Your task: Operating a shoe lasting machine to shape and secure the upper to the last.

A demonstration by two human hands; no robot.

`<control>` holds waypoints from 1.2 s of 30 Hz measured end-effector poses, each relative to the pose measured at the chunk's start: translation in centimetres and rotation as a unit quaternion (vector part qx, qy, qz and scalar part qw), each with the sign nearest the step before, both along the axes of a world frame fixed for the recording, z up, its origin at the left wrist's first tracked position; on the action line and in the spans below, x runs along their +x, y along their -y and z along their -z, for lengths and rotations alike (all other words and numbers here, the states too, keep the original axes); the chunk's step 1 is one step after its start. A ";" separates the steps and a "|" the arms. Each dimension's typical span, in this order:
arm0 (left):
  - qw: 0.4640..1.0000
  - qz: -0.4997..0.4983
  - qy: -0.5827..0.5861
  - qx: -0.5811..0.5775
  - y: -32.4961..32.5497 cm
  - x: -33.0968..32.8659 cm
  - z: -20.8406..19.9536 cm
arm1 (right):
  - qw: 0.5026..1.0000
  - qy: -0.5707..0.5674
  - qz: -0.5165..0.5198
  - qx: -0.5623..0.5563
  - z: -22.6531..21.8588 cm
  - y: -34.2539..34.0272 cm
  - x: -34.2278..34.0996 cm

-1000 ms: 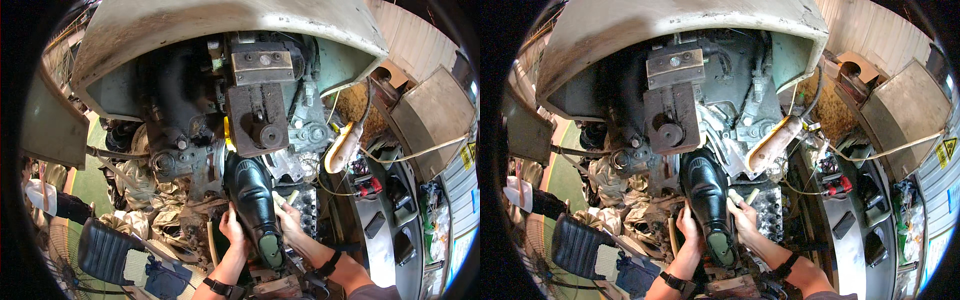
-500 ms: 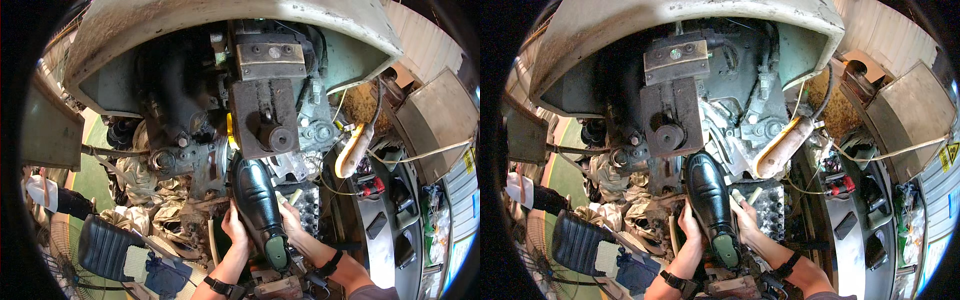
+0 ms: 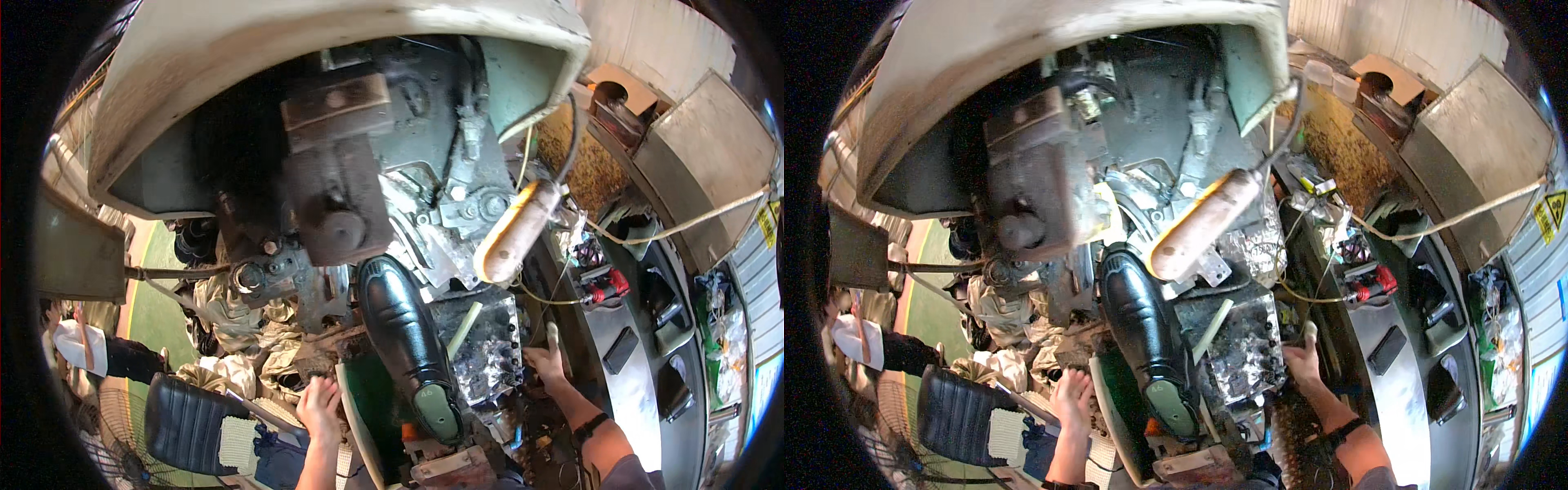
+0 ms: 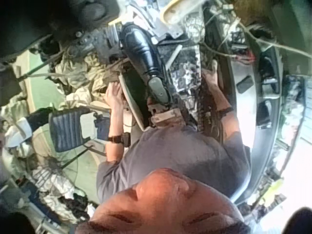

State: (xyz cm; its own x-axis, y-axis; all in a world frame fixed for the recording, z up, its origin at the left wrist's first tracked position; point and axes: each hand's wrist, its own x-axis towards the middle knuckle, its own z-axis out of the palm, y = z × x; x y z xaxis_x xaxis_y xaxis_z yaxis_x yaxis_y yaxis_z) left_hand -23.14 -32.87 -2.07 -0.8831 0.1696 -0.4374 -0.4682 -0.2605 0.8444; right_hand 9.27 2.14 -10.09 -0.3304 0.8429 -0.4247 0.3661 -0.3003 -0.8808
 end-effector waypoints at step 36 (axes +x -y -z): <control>0.982 0.162 -0.009 0.102 -7.5 4.1 -4.8 | 0.973 -0.185 -0.103 -0.096 -11.8 7.1 -11.3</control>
